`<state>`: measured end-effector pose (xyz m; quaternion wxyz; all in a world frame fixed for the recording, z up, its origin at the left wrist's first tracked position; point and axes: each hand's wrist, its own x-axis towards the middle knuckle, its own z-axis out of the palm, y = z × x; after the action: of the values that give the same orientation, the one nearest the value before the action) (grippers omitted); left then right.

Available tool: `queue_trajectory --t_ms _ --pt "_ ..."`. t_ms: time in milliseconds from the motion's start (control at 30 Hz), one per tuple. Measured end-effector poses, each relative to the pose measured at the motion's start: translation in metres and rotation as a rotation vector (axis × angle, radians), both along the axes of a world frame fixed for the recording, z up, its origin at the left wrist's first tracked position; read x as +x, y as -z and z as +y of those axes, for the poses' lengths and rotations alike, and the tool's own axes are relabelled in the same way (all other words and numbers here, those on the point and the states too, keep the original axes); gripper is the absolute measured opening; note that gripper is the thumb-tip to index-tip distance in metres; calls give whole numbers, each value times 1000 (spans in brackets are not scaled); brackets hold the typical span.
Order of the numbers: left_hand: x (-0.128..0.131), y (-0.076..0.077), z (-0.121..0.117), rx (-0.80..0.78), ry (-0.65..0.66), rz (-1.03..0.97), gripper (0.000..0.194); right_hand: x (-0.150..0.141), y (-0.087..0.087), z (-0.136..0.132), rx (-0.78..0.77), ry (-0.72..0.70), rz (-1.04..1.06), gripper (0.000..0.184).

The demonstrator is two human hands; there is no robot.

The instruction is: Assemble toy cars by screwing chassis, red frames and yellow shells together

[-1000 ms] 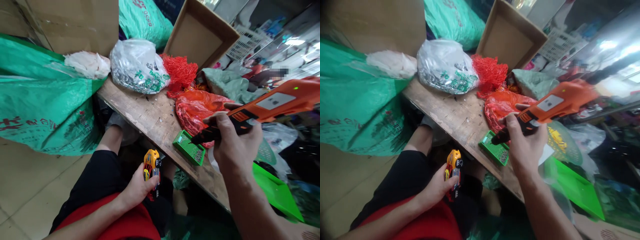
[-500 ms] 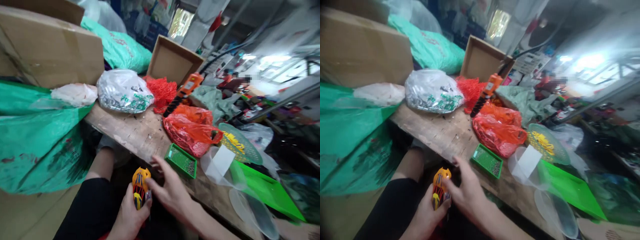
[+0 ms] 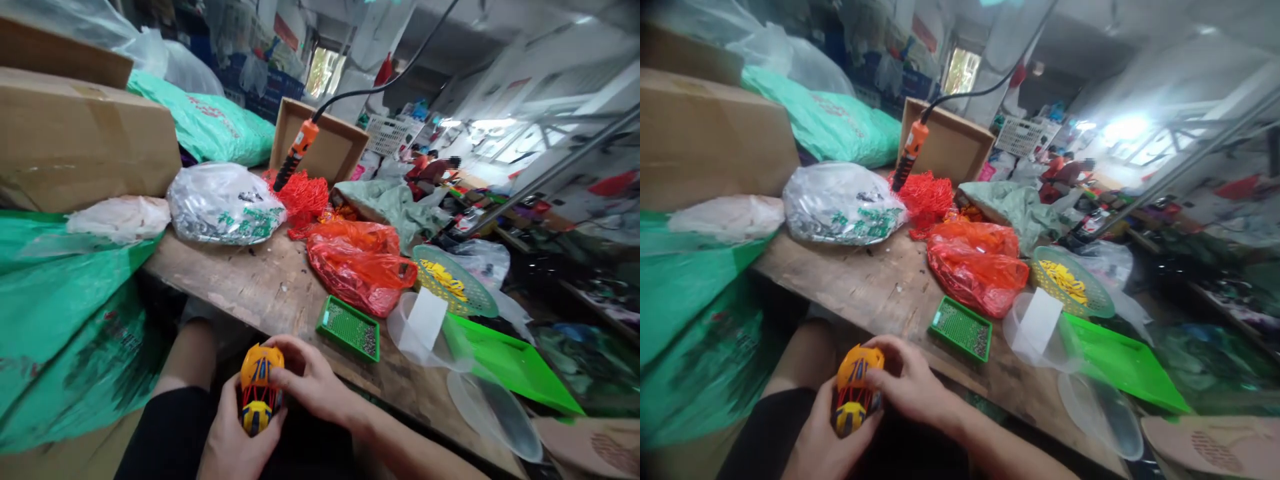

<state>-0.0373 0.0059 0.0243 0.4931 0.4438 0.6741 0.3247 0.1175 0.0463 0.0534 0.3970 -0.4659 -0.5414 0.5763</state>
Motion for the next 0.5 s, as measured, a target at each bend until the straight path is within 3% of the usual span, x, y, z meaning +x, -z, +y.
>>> queue_trajectory --t_ms 133,300,433,500 --pt "-5 -5 -1 29 26 -128 74 5 4 1 -105 26 196 41" --pt "-10 -8 0 -47 -12 -354 69 -1 1 11 -261 61 452 37" --pt "-13 -5 0 -41 33 -404 56 -12 1 20 -401 37 579 38" --pt "-15 0 1 -22 -25 -450 59 -18 4 25 -449 12 628 37"
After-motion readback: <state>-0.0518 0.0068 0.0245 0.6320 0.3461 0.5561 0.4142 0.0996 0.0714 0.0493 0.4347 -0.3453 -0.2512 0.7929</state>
